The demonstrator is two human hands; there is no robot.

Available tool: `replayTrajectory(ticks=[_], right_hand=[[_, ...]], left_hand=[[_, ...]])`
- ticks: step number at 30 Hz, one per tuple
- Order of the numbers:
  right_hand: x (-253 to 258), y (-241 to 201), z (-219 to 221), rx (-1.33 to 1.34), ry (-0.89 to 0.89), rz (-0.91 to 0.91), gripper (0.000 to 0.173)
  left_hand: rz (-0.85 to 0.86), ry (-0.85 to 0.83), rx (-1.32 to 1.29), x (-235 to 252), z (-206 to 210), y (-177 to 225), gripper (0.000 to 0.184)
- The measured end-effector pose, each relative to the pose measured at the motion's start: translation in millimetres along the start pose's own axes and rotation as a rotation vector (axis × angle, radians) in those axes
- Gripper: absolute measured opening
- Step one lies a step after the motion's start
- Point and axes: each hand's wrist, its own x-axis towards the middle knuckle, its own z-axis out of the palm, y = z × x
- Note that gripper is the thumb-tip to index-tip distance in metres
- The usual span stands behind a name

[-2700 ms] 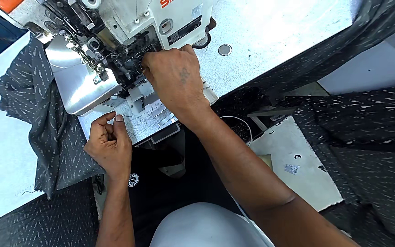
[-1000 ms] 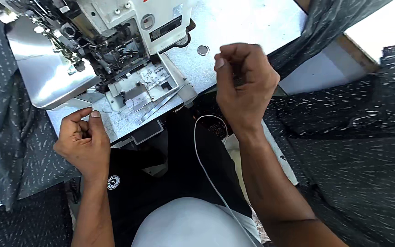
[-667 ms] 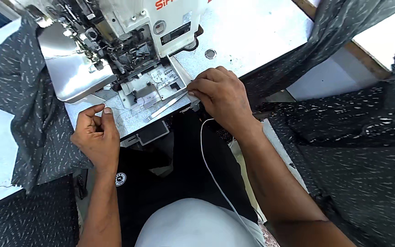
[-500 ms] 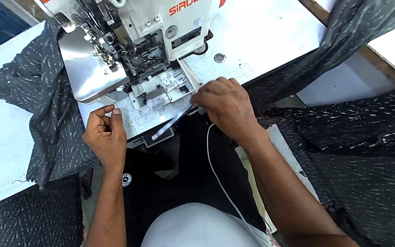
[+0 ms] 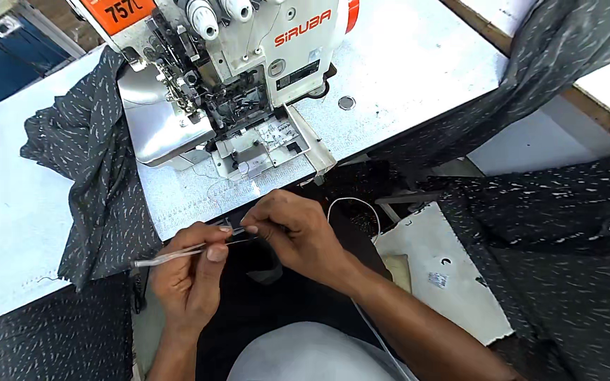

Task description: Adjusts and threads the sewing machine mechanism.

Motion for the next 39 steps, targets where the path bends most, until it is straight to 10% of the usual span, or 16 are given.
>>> replayTrajectory(ticks=[10,17,26,39], right_hand=[[17,-20,-33,-0.166,-0.252,-0.191,0.016],[35,-14,-44,-0.147,-0.084,-0.165,0.013],[98,43,-69,0.012,0.110,-0.085,0.015],[119,64,-61,-0.012,0.121,-0.175,0.012]], left_hand=[[0.256,-0.335,0.437,24,-1,27,0.023],[0.149,-0.236,0.311,33,-1,22,0.047],[-0.166,0.331,0.341,20,-46,-68,0.023],[-0.101,0.335,0.396,22,-36,-71,0.021]])
